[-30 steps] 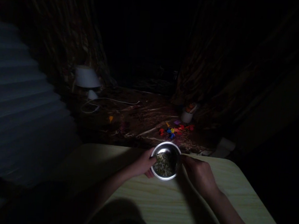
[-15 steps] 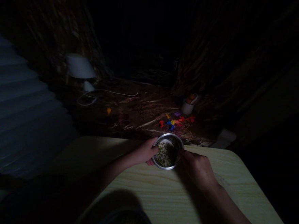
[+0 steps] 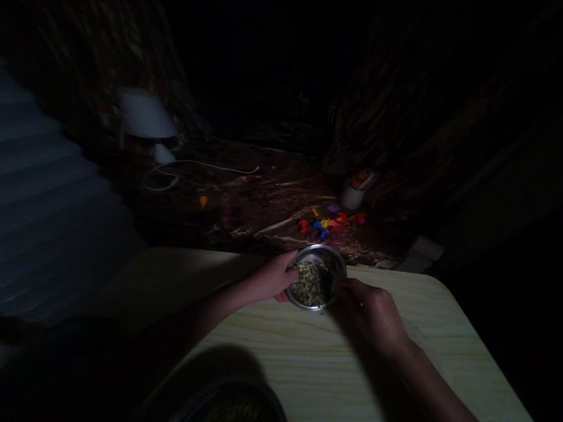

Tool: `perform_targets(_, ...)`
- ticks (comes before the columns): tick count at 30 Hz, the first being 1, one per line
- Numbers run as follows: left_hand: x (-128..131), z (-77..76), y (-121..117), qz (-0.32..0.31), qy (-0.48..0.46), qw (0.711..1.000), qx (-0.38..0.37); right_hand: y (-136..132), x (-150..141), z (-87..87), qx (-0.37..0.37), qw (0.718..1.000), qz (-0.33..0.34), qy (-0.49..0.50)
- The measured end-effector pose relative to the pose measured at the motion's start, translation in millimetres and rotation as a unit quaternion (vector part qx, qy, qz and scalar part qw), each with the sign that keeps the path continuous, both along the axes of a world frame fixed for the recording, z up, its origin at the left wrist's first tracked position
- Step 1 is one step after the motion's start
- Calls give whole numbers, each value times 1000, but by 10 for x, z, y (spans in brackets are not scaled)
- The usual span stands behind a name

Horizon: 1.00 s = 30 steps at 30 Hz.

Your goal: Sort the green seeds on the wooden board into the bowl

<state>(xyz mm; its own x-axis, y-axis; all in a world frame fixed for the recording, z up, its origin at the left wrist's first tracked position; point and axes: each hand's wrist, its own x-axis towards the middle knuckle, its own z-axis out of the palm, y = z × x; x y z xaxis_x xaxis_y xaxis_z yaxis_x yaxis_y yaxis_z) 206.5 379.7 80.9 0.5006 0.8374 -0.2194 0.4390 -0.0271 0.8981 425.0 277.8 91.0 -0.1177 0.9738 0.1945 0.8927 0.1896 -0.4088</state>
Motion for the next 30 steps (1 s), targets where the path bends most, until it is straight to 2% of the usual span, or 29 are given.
perform_targets(8,11,10,1,-2,2,1000,3,-45,36,-37,-19,998,0,59)
perform_targets(16,-12,-74,-13,-11,-3,1000,21,-88,53,-71,-20,995,11,97)
perform_targets(23,-18,-39,-39,-23,-4,999,30,-130,70,-111,-24,992,23,126)
perform_targets(30,-35,-9,-82,-18,1,999,31,-212,73,-6,-41,988,48,139)
